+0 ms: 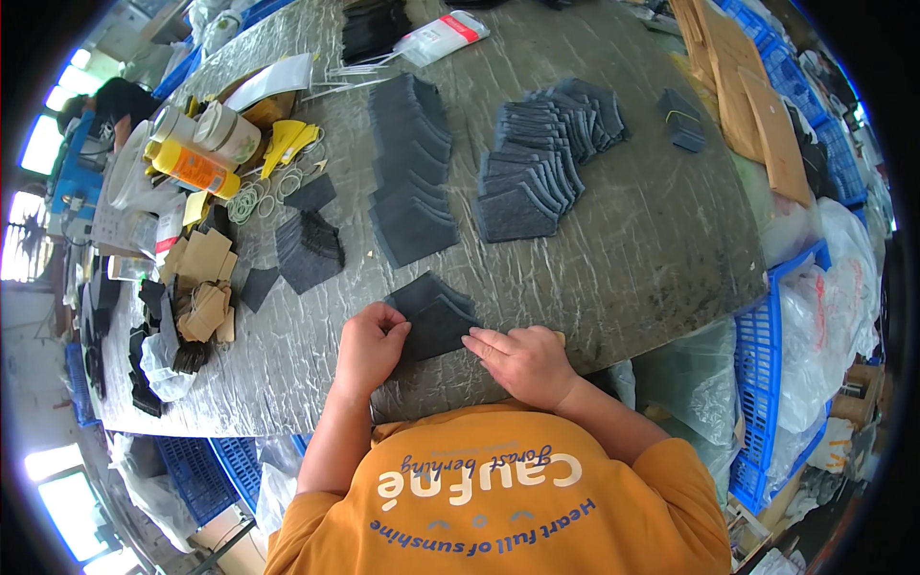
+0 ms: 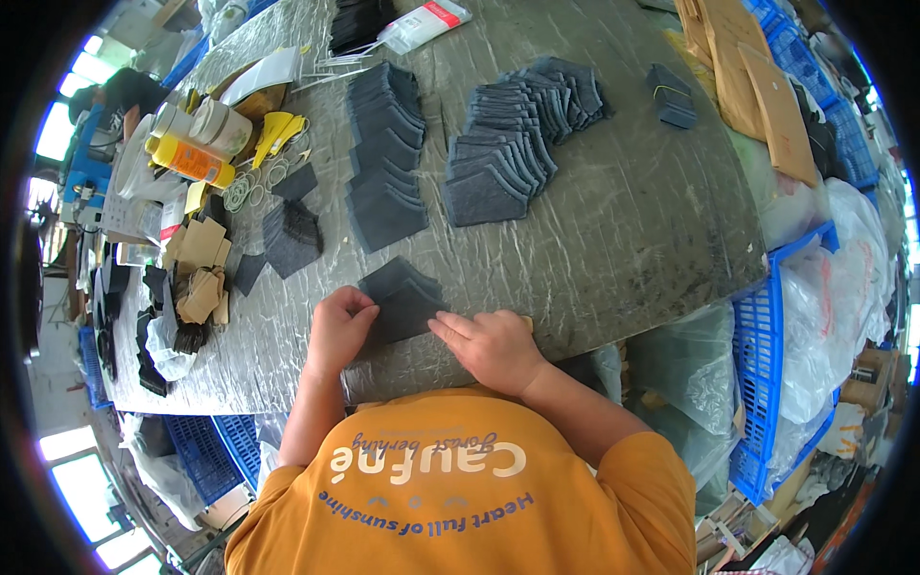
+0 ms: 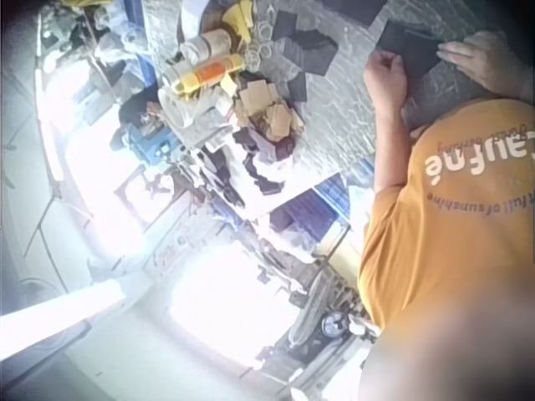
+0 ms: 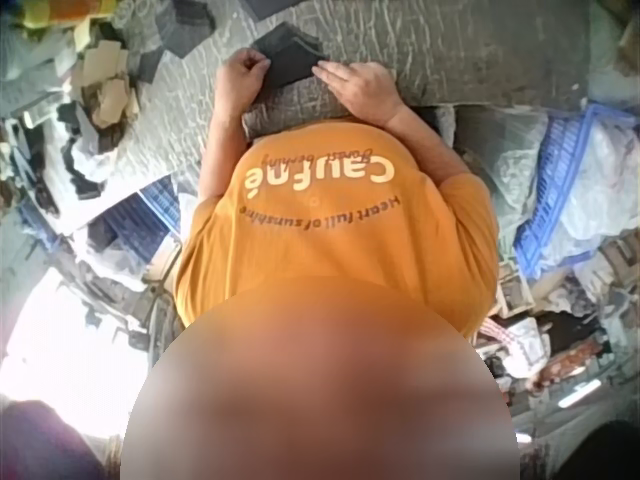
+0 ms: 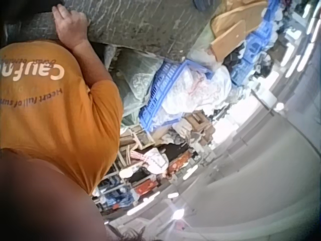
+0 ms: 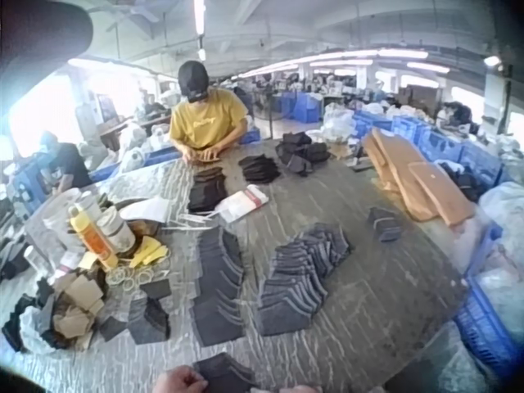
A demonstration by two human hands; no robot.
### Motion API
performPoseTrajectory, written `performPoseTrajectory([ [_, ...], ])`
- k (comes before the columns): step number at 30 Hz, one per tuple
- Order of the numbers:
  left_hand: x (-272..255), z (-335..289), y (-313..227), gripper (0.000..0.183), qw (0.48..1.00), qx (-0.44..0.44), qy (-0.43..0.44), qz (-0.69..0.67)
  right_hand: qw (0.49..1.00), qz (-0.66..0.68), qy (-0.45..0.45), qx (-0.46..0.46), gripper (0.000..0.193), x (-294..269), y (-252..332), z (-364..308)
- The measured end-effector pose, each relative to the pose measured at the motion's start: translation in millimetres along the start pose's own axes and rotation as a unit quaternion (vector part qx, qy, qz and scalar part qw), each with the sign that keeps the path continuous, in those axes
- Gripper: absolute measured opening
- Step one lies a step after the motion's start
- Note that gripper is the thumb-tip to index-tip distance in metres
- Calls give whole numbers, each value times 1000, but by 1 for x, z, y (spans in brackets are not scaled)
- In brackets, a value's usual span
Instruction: Sorting and stacking small fabric or synthetic shoe components on a workstation.
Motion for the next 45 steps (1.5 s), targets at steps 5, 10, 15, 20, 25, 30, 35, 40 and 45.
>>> performPoseTrajectory([
  [5, -1, 4, -2, 10, 997, -20, 25, 65, 1000, -2, 7, 16, 27, 1, 3, 2],
  [10, 0, 9, -4, 9, 987, 0, 18, 162, 1000, 10, 17, 24, 25, 0, 4, 3],
  [15, -1, 9, 1, 11, 980, 76, 0, 184, 989, 133, 44, 57, 25, -2, -2, 12],
  [20, -1, 1, -15, 8, 993, 76, 33, -85, 952, 258, -71, 149, 20, -9, -17, 41],
  [25, -5, 2, -4, 11, 978, 56, -5, -201, 945, 72, -193, 255, 17, -43, -71, 61],
  [30, 11, -12, -23, 27, 983, 170, -50, -53, 938, 322, -2, 133, 11, -30, -18, 61],
  [35, 12, -16, -43, 29, 960, 276, -10, 52, 872, 469, 101, 97, 9, -16, 21, 57],
  [40, 13, -20, -41, 29, 960, 273, 16, 61, 857, 495, 117, 81, 10, -9, 19, 53],
  [45, 17, -21, -34, 28, 964, 254, 73, -20, 817, 546, 145, 119, 8, -8, 20, 49],
])
Point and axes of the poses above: each hand's wrist, its own z-axis towards the middle knuckle, its own x-axis out of the palm, y = z × x, the point moved 1 cm from there along z, towards the middle knuckle, and after that the axes turned 10 degrees about y, right-handed, at the moved point
